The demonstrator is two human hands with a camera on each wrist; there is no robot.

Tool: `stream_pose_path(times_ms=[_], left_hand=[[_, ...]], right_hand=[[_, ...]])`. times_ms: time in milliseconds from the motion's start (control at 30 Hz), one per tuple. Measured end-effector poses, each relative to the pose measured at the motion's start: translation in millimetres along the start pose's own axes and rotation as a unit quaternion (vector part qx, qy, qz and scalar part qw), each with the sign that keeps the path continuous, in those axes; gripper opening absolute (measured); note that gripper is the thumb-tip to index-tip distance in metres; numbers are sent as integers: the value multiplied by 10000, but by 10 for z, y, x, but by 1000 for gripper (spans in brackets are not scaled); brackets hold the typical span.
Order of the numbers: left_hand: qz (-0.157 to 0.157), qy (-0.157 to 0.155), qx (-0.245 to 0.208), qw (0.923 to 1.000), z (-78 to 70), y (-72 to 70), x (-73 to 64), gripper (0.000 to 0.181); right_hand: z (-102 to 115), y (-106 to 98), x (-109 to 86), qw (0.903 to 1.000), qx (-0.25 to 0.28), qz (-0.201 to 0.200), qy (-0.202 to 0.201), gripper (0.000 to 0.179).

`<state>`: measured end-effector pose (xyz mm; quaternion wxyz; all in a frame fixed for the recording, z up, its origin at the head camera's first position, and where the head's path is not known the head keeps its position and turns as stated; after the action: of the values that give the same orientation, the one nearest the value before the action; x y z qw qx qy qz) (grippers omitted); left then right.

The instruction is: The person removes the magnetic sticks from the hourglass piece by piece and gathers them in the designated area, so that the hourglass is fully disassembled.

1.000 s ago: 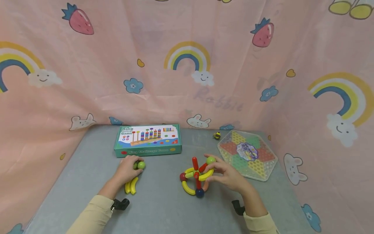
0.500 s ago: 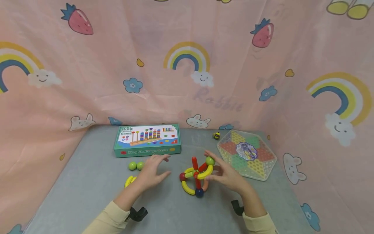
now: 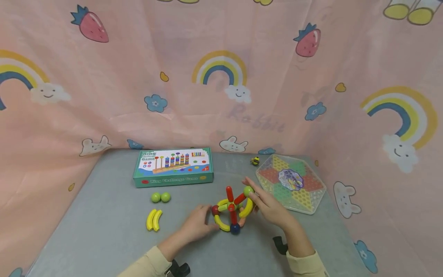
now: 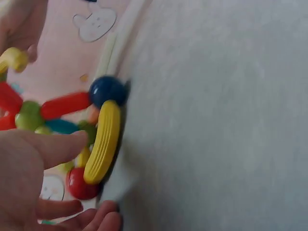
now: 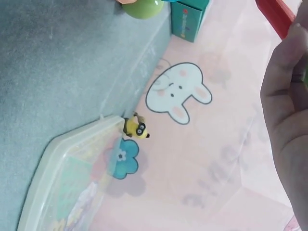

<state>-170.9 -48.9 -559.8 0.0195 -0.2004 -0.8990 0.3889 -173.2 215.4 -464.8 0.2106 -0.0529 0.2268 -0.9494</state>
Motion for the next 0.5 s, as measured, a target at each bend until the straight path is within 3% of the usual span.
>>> stream_pose_path(times_ms=[200,333,500], left_hand=[[-645,-189,124,9977,-67,206,112,53],[-1022,57,341,9942,-56,221,201,34],[-1029,73,355,9940,-37,200,254,37]], right_hand=[[-14,-4,35,9996,61,-272,-103,37],[-11,-8,30,9988,-25,-424,-231,33],[-9,12,24,9972,-3,-491,-569,34]])
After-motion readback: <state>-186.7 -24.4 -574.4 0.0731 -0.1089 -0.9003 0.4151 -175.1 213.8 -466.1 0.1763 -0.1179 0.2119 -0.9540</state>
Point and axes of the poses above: each hand's wrist, its own x-axis towards the middle knuckle, its own y-axis out of the palm, z = x × y, the point moved 1 cm from there along x, towards the middle knuckle, and after that the axes turned 5 degrees about x, right-handed, at the moved point
